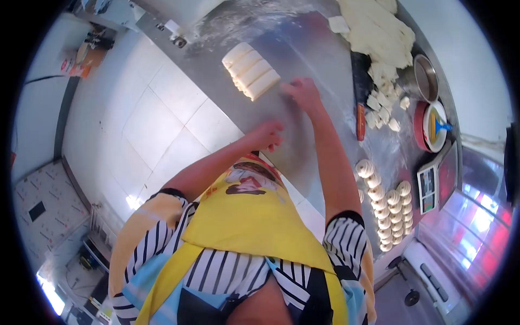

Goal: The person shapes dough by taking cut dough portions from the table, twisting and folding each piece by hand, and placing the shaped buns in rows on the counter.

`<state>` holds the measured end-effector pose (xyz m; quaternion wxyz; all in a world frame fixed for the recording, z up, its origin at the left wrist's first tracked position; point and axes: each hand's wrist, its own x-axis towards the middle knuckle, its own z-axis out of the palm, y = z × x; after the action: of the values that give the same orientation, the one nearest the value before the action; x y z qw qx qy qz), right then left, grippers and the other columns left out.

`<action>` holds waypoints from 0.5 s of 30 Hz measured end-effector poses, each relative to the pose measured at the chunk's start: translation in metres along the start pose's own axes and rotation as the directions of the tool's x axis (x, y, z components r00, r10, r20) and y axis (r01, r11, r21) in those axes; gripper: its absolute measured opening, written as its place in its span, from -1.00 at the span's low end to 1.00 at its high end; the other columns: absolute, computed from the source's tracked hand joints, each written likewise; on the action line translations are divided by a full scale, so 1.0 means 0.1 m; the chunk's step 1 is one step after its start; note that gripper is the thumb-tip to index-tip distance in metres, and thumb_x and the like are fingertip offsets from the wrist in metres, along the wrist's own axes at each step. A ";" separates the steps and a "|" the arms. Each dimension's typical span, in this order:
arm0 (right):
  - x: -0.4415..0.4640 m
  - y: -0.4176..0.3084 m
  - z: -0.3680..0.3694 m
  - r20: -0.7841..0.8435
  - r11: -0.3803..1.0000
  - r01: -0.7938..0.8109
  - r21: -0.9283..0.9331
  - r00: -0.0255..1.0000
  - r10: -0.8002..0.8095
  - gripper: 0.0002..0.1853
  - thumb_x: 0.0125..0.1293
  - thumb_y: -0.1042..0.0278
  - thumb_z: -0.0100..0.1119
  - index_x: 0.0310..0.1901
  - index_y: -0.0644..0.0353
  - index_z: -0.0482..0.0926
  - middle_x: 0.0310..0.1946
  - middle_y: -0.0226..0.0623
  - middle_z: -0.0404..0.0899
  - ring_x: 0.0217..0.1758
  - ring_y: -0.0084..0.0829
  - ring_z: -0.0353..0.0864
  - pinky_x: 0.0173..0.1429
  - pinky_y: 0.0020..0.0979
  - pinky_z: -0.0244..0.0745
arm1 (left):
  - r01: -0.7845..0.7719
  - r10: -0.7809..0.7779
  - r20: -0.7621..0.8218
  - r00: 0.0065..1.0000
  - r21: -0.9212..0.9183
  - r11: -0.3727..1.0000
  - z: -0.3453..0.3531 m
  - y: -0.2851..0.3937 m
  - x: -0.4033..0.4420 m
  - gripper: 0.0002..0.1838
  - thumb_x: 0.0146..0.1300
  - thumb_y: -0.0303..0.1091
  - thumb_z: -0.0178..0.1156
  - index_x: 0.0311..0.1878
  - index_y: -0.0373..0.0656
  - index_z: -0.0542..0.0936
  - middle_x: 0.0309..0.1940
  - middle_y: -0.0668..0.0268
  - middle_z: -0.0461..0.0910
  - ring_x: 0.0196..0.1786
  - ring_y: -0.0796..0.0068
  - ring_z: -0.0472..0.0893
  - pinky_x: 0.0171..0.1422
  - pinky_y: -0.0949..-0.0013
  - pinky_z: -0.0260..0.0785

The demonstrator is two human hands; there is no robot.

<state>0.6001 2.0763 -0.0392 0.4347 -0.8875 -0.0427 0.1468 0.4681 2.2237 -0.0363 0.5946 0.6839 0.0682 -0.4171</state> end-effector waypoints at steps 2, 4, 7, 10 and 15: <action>0.42 -0.20 0.24 0.188 0.982 0.004 -0.190 0.982 0.032 -0.35 -0.12 -0.02 0.38 -0.07 0.36 0.54 -0.28 -0.06 0.58 -0.25 -0.04 0.55 -0.03 -0.21 0.46 | 0.008 -0.010 -0.016 1.000 -0.126 0.992 -0.15 -0.12 -0.04 -0.61 0.21 -0.38 0.14 0.10 -0.21 0.39 -0.37 0.22 0.60 -0.51 0.50 0.58 -0.47 0.47 0.38; 0.56 -0.32 0.41 0.256 0.970 -0.018 -0.242 0.963 0.082 -0.36 -0.19 0.00 0.42 -0.13 0.35 0.55 -0.32 -0.08 0.57 -0.27 -0.04 0.55 -0.06 -0.21 0.47 | 0.009 -0.014 -0.012 1.000 -0.304 0.953 -0.25 -0.18 -0.03 -0.62 0.24 -0.36 0.13 0.12 -0.18 0.39 -0.31 0.22 0.60 -0.40 0.48 0.60 -0.36 0.46 0.40; 0.38 -0.49 0.41 0.190 0.990 -0.127 -0.054 0.972 0.135 -0.44 -0.25 0.10 0.48 -0.26 0.33 0.53 -0.39 -0.16 0.55 -0.29 -0.16 0.57 -0.16 -0.25 0.50 | -0.034 0.067 0.022 0.998 -0.672 0.739 -0.21 -0.10 0.06 -0.61 0.29 -0.33 0.10 0.17 -0.11 0.36 -0.11 0.20 0.55 -0.12 0.44 0.57 -0.08 0.39 0.40; -0.06 -0.60 0.18 0.052 0.883 -0.235 0.406 0.971 0.235 -0.56 -0.19 0.25 0.47 -0.34 0.29 0.48 -0.43 -0.26 0.52 -0.29 -0.34 0.56 -0.26 -0.33 0.53 | -0.077 0.264 0.026 0.964 -0.926 0.370 -0.17 0.09 0.16 -0.57 0.33 -0.28 0.05 0.24 -0.11 0.30 0.10 0.15 0.43 0.15 0.37 0.44 0.20 0.27 0.30; -1.10 -0.46 -0.04 -0.194 0.641 -0.020 0.767 0.945 0.262 -0.55 -0.06 0.46 0.39 -0.11 0.28 0.41 -0.17 -0.23 0.51 -0.22 -0.46 0.55 -0.12 -0.42 0.52 | -0.074 0.352 0.024 0.936 -0.962 0.262 0.03 0.52 0.17 -0.56 0.34 -0.25 0.00 0.22 -0.25 0.30 0.10 0.13 0.43 0.16 0.29 0.44 0.26 0.22 0.28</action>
<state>0.4987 2.0793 0.0233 0.7527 -0.6372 0.1561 0.0546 0.5080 2.1997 -0.0076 0.9367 0.1454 0.1380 -0.2871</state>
